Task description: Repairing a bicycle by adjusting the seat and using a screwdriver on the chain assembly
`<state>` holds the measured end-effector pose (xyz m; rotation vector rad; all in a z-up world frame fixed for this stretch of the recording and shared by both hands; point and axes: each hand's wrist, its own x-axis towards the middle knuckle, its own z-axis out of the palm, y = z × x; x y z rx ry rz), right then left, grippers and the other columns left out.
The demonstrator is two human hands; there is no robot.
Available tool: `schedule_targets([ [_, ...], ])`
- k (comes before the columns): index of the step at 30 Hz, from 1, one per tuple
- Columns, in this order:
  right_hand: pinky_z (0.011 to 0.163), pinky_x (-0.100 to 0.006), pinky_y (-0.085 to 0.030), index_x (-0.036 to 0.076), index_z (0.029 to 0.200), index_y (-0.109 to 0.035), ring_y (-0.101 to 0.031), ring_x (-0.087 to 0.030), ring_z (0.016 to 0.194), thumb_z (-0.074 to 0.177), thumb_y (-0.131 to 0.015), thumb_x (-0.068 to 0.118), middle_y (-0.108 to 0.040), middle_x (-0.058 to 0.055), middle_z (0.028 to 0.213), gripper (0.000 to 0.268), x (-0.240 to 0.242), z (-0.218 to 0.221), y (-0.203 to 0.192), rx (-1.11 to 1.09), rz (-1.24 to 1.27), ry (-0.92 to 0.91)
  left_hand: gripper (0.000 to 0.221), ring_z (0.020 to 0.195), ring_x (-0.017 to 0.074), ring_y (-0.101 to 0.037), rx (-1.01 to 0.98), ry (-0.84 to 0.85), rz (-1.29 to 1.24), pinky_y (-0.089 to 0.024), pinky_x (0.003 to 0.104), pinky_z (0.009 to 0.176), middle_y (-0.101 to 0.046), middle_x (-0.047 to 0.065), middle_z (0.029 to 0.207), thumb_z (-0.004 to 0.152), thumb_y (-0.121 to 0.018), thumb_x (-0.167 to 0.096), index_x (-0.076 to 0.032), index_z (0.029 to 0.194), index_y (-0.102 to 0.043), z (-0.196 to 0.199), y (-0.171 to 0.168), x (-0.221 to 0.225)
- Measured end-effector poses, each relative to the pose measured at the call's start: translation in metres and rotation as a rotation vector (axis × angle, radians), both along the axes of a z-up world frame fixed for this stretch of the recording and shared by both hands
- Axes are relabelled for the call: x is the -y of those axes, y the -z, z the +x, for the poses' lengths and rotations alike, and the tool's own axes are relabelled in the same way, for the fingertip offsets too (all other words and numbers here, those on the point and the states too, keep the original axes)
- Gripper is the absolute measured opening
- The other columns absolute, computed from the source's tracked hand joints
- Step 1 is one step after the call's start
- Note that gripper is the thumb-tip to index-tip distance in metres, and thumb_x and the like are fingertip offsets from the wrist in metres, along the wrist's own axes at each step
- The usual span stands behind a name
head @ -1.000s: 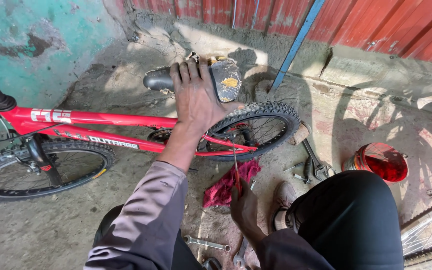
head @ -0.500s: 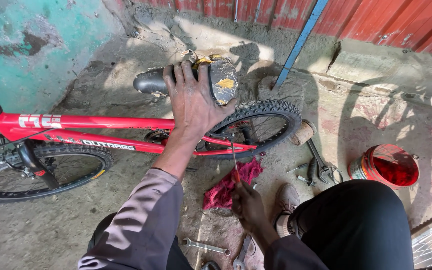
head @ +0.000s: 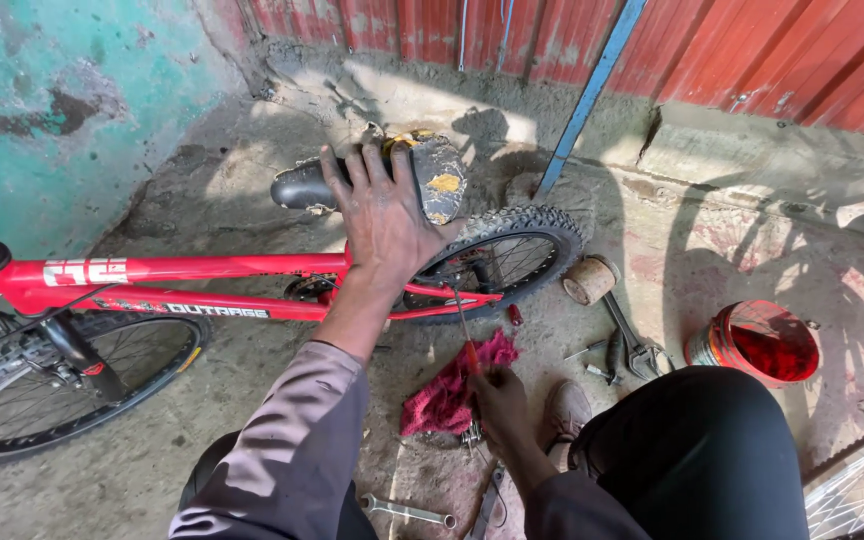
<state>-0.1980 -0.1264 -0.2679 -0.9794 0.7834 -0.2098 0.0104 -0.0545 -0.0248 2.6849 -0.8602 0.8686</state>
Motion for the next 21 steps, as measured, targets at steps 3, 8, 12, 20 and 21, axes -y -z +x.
schedule_targets([
  [3, 0.058, -0.033, -0.051, -0.004, 0.107, -0.071, -0.062, -0.021, 0.062, 0.088, -0.064, 0.007, -0.073, -0.013, 0.083, 0.023, -0.009, 0.000, -0.020, -0.084, -0.455, 0.039, 0.119, 0.130, 0.0495, -0.050, 0.122, -0.005, -0.022, -0.009, 0.068, 0.120, -0.058, 0.033, 0.133, 0.062, -0.076, -0.085, 0.005, 0.137, -0.058, 0.003, 0.003, 0.002],
  [8, 0.067, -0.040, -0.055, 0.012, 0.129, -0.067, -0.074, -0.027, 0.078, 0.090, -0.061, 0.030, -0.081, -0.009, 0.098, 0.044, -0.015, 0.003, -0.063, -0.323, -0.906, -0.054, 0.141, 0.147, 0.0554, -0.032, 0.042, -0.049, 0.037, -0.002, 0.073, 0.119, -0.045, 0.035, 0.153, 0.051, -0.080, -0.091, 0.002, 0.151, -0.046, 0.021, 0.011, 0.011],
  [12, 0.068, -0.045, -0.054, 0.003, 0.111, -0.056, -0.068, -0.030, 0.077, 0.081, -0.072, 0.020, -0.070, -0.015, 0.096, 0.038, -0.017, 0.009, -0.045, -0.262, -0.999, -0.079, 0.118, 0.126, 0.0484, -0.046, 0.111, -0.006, -0.044, -0.016, 0.072, 0.115, -0.053, 0.028, 0.137, 0.053, -0.086, -0.075, 0.005, 0.135, -0.055, 0.032, 0.002, 0.013],
  [20, 0.056, -0.055, -0.051, 0.014, 0.122, -0.059, -0.069, -0.039, 0.062, 0.093, -0.058, 0.026, -0.073, -0.015, 0.100, 0.032, -0.007, 0.025, -0.038, -0.374, -1.449, -0.135, 0.109, 0.119, 0.0406, -0.049, 0.119, 0.054, -0.104, -0.020, 0.061, 0.114, -0.059, 0.022, 0.125, 0.048, -0.087, -0.060, 0.003, 0.132, -0.058, 0.060, 0.001, 0.020],
  [21, 0.056, -0.055, -0.051, 0.014, 0.122, -0.059, -0.069, -0.039, 0.062, 0.093, -0.058, 0.026, -0.073, -0.015, 0.100, 0.032, -0.009, 0.029, -0.037, -0.372, -1.449, -0.139, 0.109, 0.119, 0.0406, -0.049, 0.118, 0.050, -0.102, -0.020, 0.061, 0.114, -0.059, 0.022, 0.125, 0.048, -0.087, -0.060, 0.003, 0.132, -0.058, 0.062, 0.001, 0.020],
])
